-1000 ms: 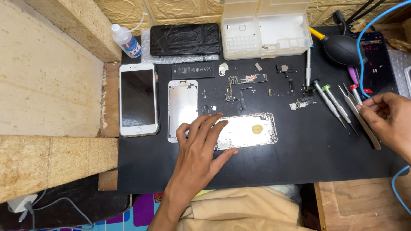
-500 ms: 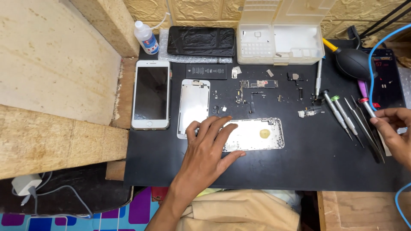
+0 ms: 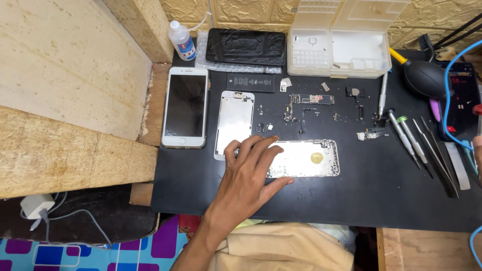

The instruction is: Disassembling a smartphone by unscrewing internal components and removing parts with tweezers.

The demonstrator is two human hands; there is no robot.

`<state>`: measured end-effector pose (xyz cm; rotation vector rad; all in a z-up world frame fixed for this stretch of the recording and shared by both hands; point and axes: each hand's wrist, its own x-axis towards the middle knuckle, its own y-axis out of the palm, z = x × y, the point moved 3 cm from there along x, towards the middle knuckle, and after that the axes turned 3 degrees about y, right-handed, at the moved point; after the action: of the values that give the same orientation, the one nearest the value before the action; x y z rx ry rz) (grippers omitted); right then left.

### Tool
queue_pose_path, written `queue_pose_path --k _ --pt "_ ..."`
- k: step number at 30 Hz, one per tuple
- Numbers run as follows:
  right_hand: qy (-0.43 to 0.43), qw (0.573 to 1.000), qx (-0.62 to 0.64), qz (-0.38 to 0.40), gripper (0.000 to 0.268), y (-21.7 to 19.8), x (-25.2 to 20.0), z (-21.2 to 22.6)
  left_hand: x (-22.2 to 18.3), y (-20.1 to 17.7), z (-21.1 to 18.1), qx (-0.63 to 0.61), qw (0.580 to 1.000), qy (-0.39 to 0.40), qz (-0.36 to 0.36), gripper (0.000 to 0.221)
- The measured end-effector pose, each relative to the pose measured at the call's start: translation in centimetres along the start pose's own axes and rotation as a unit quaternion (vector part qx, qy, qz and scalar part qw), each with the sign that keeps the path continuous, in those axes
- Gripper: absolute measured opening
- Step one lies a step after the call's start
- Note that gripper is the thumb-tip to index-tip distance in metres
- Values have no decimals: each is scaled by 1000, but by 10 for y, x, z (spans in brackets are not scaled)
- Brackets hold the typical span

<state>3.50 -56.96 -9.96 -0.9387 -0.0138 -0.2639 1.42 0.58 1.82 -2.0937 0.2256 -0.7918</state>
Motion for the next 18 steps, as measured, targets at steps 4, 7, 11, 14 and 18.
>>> queue_pose_path --k 4,7,11,14,18 --pt "-2 1000 18 6 36 2 -24 66 0 -1 0 -7 1000 -5 2 51" --pt "-2 999 31 9 38 2 -31 96 0 -1 1 -21 1000 -12 1 53" --pt "12 1000 12 0 32 3 -52 171 0 -1 3 -39 999 -30 1 59" --pt "99 994 -36 13 23 -4 -61 254 -1 -1 4 -42 998 -42 -1 63" --pt "43 999 -7 15 18 1 -67 293 2 -2 3 -48 998 -50 3 64"
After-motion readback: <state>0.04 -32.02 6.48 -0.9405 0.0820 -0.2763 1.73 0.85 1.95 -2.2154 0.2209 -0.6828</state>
